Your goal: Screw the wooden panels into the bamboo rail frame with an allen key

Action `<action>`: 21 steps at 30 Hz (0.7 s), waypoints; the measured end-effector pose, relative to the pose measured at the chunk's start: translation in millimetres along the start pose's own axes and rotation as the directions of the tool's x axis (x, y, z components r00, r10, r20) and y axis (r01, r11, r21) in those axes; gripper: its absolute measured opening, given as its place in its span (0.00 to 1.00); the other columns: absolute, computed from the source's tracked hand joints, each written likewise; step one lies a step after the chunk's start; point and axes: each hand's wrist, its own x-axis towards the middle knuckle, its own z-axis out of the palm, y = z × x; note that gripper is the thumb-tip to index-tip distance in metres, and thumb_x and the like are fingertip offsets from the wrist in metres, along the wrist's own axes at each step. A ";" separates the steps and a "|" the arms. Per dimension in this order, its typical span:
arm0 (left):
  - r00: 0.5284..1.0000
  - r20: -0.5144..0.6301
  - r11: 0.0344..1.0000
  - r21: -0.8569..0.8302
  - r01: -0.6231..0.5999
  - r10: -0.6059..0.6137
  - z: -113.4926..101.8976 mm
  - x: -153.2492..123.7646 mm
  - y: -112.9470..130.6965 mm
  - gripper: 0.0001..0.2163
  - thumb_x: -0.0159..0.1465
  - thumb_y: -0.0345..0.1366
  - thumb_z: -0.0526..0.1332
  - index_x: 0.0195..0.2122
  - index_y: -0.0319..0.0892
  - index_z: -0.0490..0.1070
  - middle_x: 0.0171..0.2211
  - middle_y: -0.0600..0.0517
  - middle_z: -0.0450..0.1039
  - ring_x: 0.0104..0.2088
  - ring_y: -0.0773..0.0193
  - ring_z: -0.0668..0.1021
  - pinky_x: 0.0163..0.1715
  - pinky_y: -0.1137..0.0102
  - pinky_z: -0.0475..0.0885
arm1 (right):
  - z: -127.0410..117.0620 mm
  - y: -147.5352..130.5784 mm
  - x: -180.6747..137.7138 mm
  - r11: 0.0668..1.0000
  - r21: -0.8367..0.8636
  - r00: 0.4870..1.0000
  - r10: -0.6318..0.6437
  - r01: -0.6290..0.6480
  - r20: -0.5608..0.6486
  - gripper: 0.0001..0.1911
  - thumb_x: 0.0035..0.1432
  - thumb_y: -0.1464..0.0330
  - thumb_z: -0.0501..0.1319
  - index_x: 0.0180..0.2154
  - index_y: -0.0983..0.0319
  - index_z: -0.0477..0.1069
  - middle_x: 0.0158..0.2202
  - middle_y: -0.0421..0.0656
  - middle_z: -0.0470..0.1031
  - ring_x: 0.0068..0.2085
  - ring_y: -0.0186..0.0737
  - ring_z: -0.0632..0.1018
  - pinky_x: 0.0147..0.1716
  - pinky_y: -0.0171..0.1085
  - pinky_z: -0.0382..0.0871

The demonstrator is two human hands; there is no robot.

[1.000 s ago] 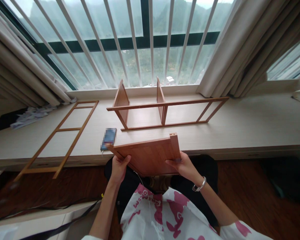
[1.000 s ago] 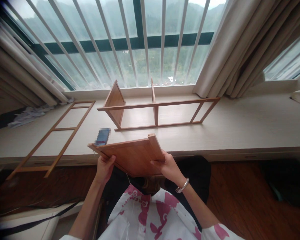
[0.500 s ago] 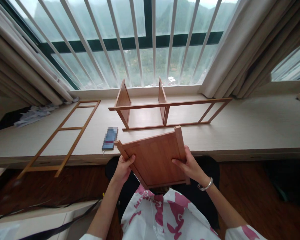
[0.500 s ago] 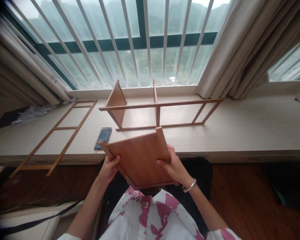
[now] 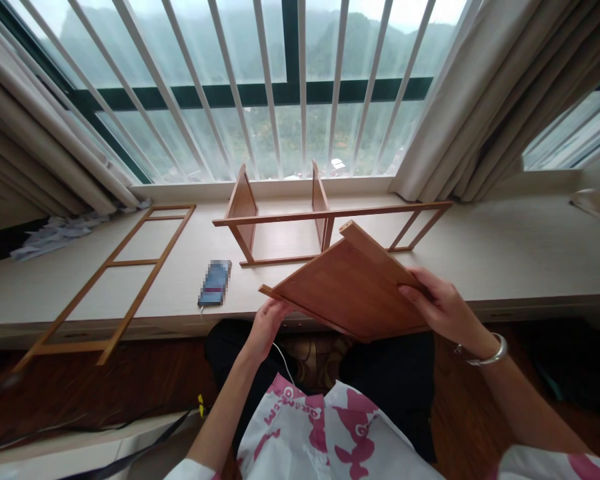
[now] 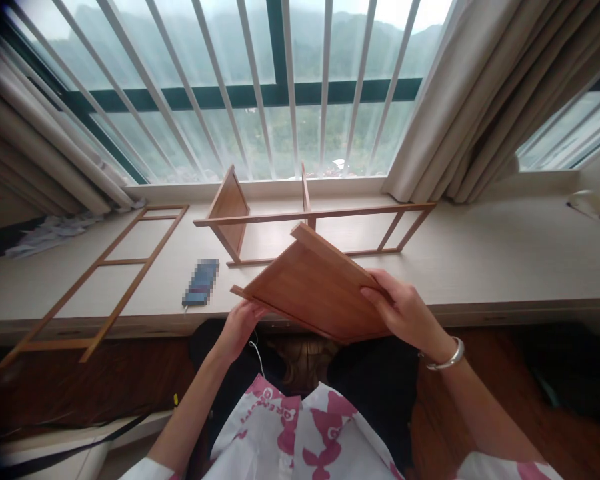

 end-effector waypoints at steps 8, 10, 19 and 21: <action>0.972 0.053 0.900 0.369 -0.232 0.228 -6.5 -17.5 21.0 0.12 0.57 0.37 0.55 0.39 0.39 0.70 0.42 0.46 0.72 0.46 0.61 0.72 0.50 0.64 0.64 | -22.0 -15.4 7.0 0.882 -0.347 0.922 -0.203 0.318 0.328 0.14 0.59 0.63 0.51 0.45 0.58 0.66 0.39 0.46 0.74 0.37 0.43 0.75 0.34 0.37 0.65; 0.963 0.105 0.876 0.399 -0.271 0.250 -2.9 -14.3 20.9 0.11 0.58 0.36 0.55 0.39 0.38 0.70 0.42 0.46 0.71 0.47 0.60 0.71 0.50 0.64 0.63 | -13.8 -19.6 8.5 0.872 -0.339 0.894 -0.206 0.352 0.399 0.13 0.59 0.64 0.51 0.43 0.58 0.67 0.38 0.46 0.75 0.36 0.41 0.75 0.33 0.36 0.64; 0.865 -0.262 0.838 0.473 -0.271 0.427 -61.9 93.7 11.3 0.11 0.53 0.31 0.57 0.38 0.39 0.64 0.40 0.47 0.68 0.38 0.65 0.74 0.42 0.65 0.68 | 7.6 -11.8 -2.1 0.892 -0.281 0.880 -0.217 0.354 0.422 0.11 0.58 0.67 0.51 0.42 0.55 0.68 0.37 0.44 0.76 0.34 0.40 0.76 0.29 0.33 0.64; 0.845 -0.282 0.813 0.518 -0.265 0.455 -78.5 113.9 15.4 0.12 0.52 0.30 0.57 0.39 0.39 0.63 0.41 0.46 0.68 0.37 0.66 0.74 0.42 0.66 0.67 | 10.2 -2.5 -5.2 0.898 -0.282 0.894 -0.212 0.338 0.395 0.12 0.57 0.68 0.52 0.42 0.55 0.68 0.37 0.44 0.76 0.34 0.40 0.76 0.29 0.33 0.65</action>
